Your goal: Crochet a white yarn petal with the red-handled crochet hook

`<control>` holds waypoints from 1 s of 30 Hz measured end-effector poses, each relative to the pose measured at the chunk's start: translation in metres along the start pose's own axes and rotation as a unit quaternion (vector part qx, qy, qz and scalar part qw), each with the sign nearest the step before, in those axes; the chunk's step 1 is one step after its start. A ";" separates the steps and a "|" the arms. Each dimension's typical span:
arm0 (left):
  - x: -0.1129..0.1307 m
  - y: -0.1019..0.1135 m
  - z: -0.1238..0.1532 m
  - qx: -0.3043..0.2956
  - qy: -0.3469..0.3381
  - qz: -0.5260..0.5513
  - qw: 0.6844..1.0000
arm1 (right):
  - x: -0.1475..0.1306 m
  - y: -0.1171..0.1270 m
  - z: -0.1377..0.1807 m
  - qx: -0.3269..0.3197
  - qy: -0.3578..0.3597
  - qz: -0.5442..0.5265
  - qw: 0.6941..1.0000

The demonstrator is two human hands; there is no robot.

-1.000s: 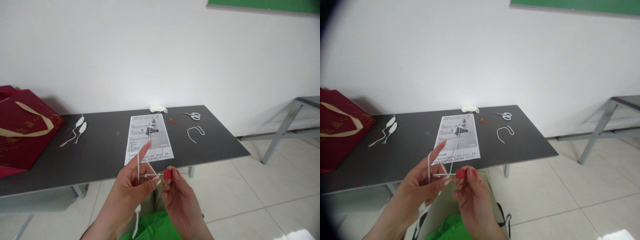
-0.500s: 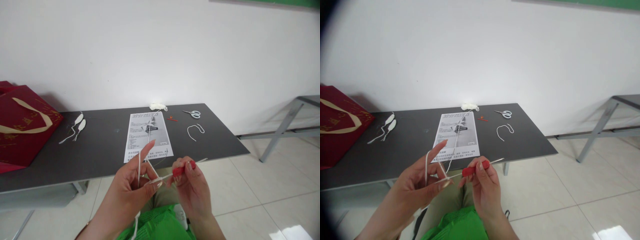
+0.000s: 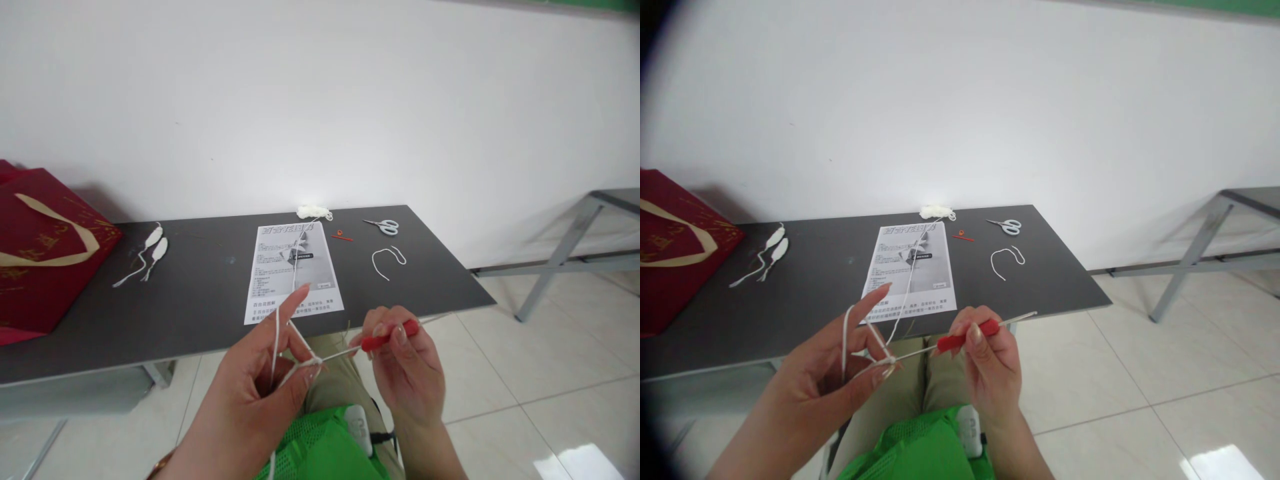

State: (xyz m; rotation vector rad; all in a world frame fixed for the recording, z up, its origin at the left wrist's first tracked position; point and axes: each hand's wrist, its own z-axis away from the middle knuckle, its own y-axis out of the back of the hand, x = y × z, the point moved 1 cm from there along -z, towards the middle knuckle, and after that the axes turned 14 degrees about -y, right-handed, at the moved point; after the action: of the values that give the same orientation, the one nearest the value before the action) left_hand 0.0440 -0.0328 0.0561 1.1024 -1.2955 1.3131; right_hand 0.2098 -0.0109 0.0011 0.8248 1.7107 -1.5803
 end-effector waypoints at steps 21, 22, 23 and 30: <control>-0.001 -0.002 0.001 0.013 -0.009 -0.009 1.000 | -0.009 -0.005 0.026 0.022 0.110 0.123 0.986; -0.001 -0.001 0.001 0.011 -0.010 -0.011 1.000 | -0.009 -0.005 0.026 0.020 0.107 0.120 0.987; -0.001 -0.001 0.001 0.008 -0.010 -0.017 1.000 | -0.009 -0.005 0.025 0.018 0.102 0.116 0.988; 0.000 0.000 0.001 -0.017 0.000 -0.022 1.000 | -0.011 -0.003 0.021 0.013 0.086 0.108 0.990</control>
State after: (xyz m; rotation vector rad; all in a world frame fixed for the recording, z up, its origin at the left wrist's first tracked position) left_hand 0.0443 -0.0339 0.0563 1.1013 -1.2824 1.2540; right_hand 0.2153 -0.0319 0.0107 1.1481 1.6578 -1.4220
